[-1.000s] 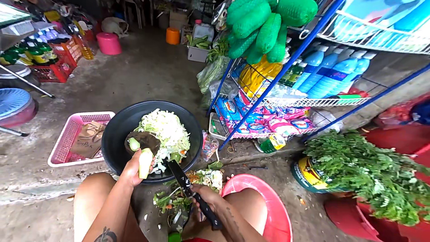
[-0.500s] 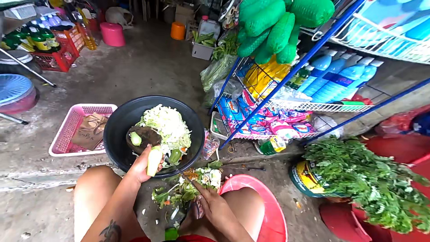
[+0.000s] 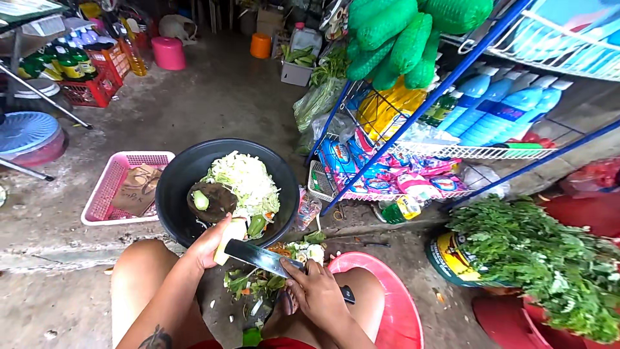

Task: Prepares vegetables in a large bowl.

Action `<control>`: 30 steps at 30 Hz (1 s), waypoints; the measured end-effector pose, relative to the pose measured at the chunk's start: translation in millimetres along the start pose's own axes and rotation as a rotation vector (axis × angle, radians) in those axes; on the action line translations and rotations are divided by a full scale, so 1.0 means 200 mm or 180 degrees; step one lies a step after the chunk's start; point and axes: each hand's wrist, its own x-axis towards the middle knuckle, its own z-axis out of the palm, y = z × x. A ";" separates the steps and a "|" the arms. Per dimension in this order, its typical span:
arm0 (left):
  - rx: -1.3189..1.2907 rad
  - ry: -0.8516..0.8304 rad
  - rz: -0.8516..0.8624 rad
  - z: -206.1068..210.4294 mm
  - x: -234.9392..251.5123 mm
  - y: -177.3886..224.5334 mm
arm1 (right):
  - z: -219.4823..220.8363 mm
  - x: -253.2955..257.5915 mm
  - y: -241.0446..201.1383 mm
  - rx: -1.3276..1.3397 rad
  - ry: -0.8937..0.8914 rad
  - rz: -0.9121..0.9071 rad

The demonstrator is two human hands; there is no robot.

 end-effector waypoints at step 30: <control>-0.0250 0.0290 -0.0066 0.01 0.16 -0.04 | -0.13 0.06 0.06 0.3140 -0.1521 0.2254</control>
